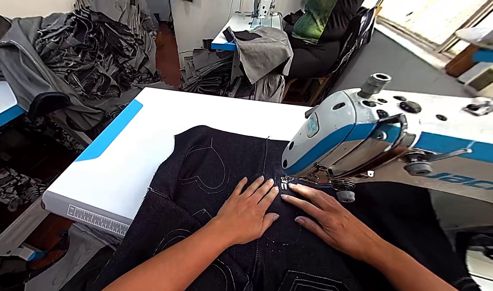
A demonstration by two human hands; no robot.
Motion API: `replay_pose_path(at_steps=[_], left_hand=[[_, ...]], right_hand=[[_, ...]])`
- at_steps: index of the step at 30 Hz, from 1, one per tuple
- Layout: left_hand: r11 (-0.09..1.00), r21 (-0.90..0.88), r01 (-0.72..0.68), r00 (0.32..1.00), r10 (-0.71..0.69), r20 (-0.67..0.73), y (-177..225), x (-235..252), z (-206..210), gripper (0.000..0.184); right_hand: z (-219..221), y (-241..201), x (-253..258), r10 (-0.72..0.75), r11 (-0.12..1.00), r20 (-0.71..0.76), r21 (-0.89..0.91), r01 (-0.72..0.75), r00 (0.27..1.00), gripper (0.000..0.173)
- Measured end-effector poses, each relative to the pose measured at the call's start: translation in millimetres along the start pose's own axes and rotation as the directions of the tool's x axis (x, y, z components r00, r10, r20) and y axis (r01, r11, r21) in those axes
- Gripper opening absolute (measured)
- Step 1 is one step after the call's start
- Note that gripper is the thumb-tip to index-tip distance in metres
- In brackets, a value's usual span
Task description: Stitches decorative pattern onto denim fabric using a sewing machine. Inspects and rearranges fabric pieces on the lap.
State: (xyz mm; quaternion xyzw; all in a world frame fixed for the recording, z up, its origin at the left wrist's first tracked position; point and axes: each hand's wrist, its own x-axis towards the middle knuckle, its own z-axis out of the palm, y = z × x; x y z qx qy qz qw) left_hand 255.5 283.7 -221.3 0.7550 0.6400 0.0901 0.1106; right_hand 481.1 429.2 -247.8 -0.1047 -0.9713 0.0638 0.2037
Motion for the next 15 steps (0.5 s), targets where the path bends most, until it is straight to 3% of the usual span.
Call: replay_pose_path(at_steps=[5,10,12,15], left_hand=[[1.0,0.012,-0.015,0.999,0.014,0.05,5,-4,0,0.061],[0.986,-0.114,-0.123,0.983,0.137,0.123,31,-24,1,0.061],[0.981,-0.113,-0.157,0.977,0.171,0.124,34,-22,3,0.061],[0.98,-0.081,-0.184,0.977,0.191,0.097,30,-16,7,0.061]], right_hand=[[7,-18,-14,0.075,0.997,-0.044,-0.028,-0.077,0.996,0.053],[-9,-64,-63,0.208,0.978,-0.031,0.005,-0.208,0.978,0.053],[-12,-66,-74,0.193,0.981,-0.051,0.012,-0.193,0.98,0.055],[-12,-58,-73,0.059,0.998,-0.063,0.042,-0.056,0.996,0.053]])
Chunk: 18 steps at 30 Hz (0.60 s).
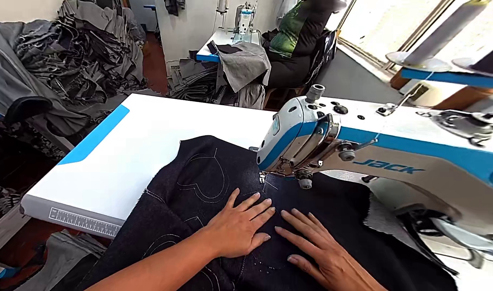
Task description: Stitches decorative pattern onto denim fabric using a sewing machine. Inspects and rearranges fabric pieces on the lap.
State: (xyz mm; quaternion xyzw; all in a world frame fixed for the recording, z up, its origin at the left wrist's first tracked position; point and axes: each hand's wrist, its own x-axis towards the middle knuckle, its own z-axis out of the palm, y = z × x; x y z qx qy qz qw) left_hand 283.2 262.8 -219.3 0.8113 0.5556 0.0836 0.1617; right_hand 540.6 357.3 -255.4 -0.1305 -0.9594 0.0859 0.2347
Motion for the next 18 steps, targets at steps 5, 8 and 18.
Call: replay_pose_path(at_steps=[5,8,18], left_hand=[[0.996,0.084,-0.031,0.999,0.035,-0.039,-28,9,-6,0.058],[0.978,0.12,-0.169,0.98,0.18,-0.087,-59,18,-13,0.056],[0.772,0.121,-0.624,0.776,0.631,-0.019,-108,30,-25,0.053]], right_hand=[[10,6,24,0.01,1.0,0.055,-0.023,-0.009,0.998,0.058],[21,-7,39,0.12,0.991,-0.003,-0.064,-0.12,0.993,0.058],[49,-103,41,0.35,0.879,-0.101,-0.308,-0.364,0.931,0.071]])
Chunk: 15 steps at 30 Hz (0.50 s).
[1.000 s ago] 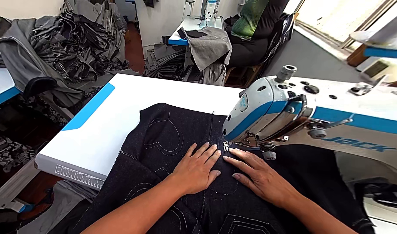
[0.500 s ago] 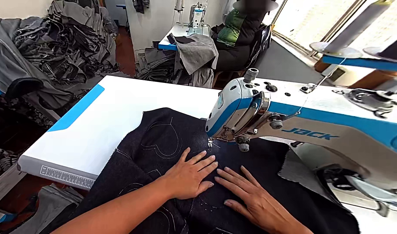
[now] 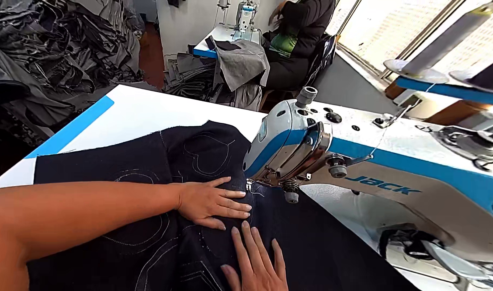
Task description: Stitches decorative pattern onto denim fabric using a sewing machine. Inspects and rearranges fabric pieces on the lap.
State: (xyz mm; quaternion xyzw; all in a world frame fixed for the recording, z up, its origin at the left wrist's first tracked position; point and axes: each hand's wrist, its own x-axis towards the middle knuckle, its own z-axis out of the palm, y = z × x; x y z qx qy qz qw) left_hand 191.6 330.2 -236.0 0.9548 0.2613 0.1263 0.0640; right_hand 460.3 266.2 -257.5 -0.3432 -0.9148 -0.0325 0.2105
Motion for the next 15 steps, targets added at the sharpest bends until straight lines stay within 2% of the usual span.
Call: replay_pose_path(at_steps=[4,8,12,15], left_hand=[[0.998,-0.061,-0.022,1.0,0.022,0.006,-10,-3,-1,0.053],[0.991,-0.128,0.047,0.997,-0.055,-0.057,-16,-1,-12,0.06],[0.966,-0.251,0.067,0.988,-0.099,-0.116,-16,3,-16,0.039],[0.973,-0.227,0.043,0.99,-0.071,-0.12,-18,4,-14,0.037]], right_hand=[[1,-6,3,-0.002,0.998,0.028,-0.062,0.004,1.0,0.078],[2,-10,7,0.018,0.996,0.053,-0.083,-0.013,0.998,0.083],[1,-7,6,0.004,0.997,0.083,-0.081,0.002,0.997,0.085],[-1,-6,6,-0.001,0.996,0.096,-0.091,0.01,0.995,0.085]])
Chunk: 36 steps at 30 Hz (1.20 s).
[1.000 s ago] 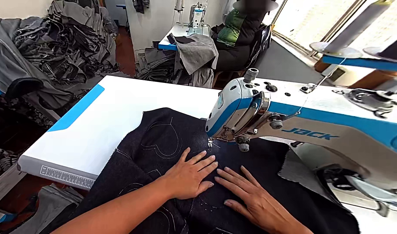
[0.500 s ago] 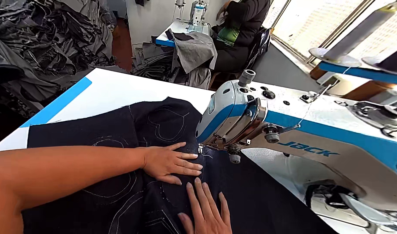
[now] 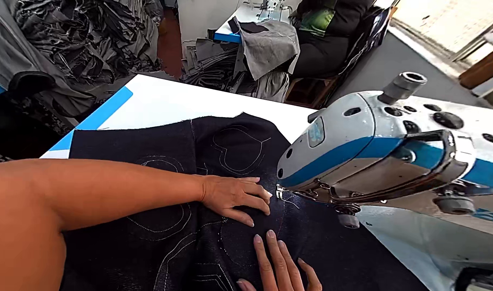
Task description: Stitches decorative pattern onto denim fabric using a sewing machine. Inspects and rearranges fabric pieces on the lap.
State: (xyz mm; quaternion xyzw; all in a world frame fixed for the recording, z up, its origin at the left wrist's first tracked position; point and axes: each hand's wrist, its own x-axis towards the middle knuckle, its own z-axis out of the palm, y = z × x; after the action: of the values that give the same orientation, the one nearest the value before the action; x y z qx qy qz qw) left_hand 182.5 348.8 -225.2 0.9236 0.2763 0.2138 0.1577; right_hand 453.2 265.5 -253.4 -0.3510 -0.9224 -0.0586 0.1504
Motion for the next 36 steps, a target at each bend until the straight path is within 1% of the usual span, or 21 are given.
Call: replay_pose_path(at_steps=[2,6,10,14,22,28,31,36], left_hand=[[1.0,0.024,-0.018,1.0,0.018,-0.002,0,-1,2,0.041],[0.998,0.045,-0.049,0.999,0.049,0.005,-3,-2,1,0.044],[0.989,0.048,-0.139,0.99,0.137,0.034,-24,-1,-6,0.045],[0.973,0.055,-0.222,0.973,0.217,0.08,-39,4,-12,0.045],[0.974,0.067,-0.219,0.973,0.212,0.091,-42,1,-11,0.049],[0.977,0.098,-0.191,0.98,0.184,0.074,-36,1,-10,0.047],[0.976,0.098,-0.194,0.981,0.189,0.05,-35,0,-6,0.046],[0.98,0.076,-0.182,0.983,0.179,0.051,-34,0,-6,0.047]], right_hand=[[-1,0,-1,-0.003,1.0,0.009,-0.002,0.003,1.0,0.084],[0,-5,3,0.013,1.0,-0.012,-0.011,-0.014,1.0,0.082],[4,-19,16,0.057,0.997,-0.07,-0.049,-0.061,0.996,0.079],[7,-24,22,0.076,0.994,-0.085,-0.077,-0.083,0.993,0.081],[7,-21,25,0.077,0.996,-0.07,-0.037,-0.079,0.995,0.078],[6,-7,25,0.053,0.999,-0.076,0.006,-0.052,0.996,0.076],[4,-8,22,0.044,0.999,-0.051,-0.015,-0.045,0.998,0.077],[4,-10,22,0.035,0.999,-0.052,-0.034,-0.037,0.998,0.076]])
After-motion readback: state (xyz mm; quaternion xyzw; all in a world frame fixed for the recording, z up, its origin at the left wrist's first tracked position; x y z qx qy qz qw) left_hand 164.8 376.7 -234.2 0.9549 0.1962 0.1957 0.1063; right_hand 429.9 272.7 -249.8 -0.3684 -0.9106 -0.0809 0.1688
